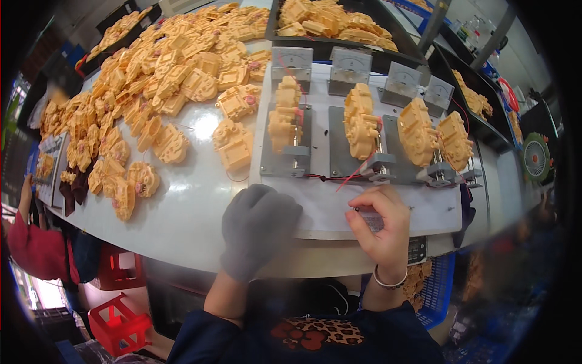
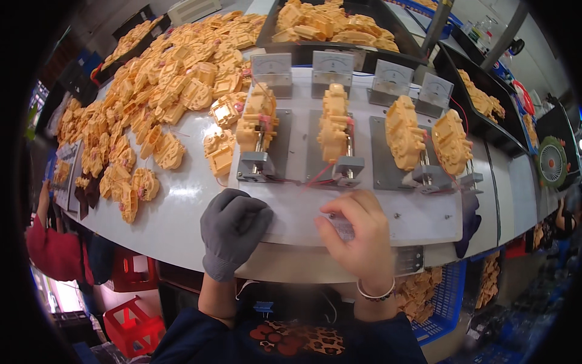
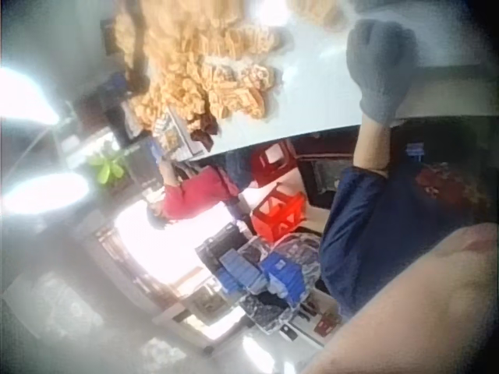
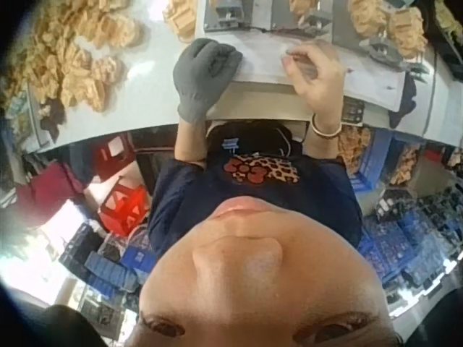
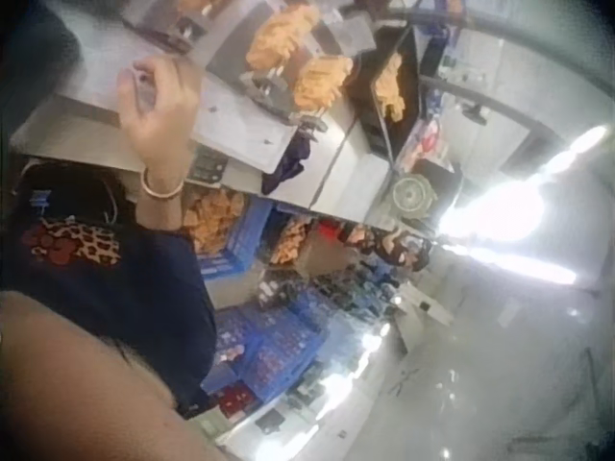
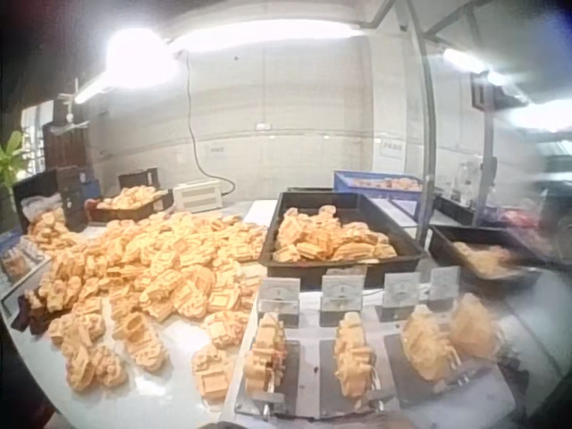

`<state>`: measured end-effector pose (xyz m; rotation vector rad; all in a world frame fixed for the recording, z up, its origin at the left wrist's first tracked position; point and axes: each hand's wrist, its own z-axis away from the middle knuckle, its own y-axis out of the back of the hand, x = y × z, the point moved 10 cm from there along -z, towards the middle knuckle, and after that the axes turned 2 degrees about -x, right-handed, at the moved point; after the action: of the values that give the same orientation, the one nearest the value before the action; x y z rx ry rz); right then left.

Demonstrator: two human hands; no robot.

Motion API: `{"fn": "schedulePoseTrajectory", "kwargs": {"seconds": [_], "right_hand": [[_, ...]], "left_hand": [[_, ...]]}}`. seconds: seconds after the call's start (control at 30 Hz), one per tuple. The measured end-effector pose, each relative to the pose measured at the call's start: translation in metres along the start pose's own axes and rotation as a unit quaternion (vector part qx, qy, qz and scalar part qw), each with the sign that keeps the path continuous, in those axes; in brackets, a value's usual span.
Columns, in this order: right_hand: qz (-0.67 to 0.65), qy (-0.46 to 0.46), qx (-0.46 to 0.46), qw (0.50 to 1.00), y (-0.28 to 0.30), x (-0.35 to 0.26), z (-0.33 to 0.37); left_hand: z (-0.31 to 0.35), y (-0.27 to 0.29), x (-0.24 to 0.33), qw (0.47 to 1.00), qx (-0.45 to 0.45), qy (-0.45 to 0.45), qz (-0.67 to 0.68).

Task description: Test electrical or mechanical toy components using a benchtop testing rig with analog meters.

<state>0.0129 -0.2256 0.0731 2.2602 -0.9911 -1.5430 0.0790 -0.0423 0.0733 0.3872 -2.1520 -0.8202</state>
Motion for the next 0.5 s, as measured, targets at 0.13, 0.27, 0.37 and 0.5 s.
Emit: {"fn": "schedulePoseTrajectory", "kwargs": {"seconds": [0.13,0.27,0.37,0.5], "right_hand": [[-0.005,-0.009,-0.001,1.000,-0.001,0.004,0.001],[0.002,0.010,-0.005,1.000,-0.001,0.001,0.001],[-0.001,0.016,-0.009,1.000,-0.001,0.000,0.000],[0.009,0.004,-0.019,1.000,-0.003,0.003,0.001]], "left_hand": [[0.001,-0.002,-0.018,0.993,-0.044,0.074,0.079],[0.001,-0.001,-0.021,0.991,-0.044,0.092,0.082],[0.001,-0.003,-0.020,0.990,-0.044,0.095,0.089],[0.001,-0.003,-0.017,0.996,-0.030,0.084,0.019]]}}
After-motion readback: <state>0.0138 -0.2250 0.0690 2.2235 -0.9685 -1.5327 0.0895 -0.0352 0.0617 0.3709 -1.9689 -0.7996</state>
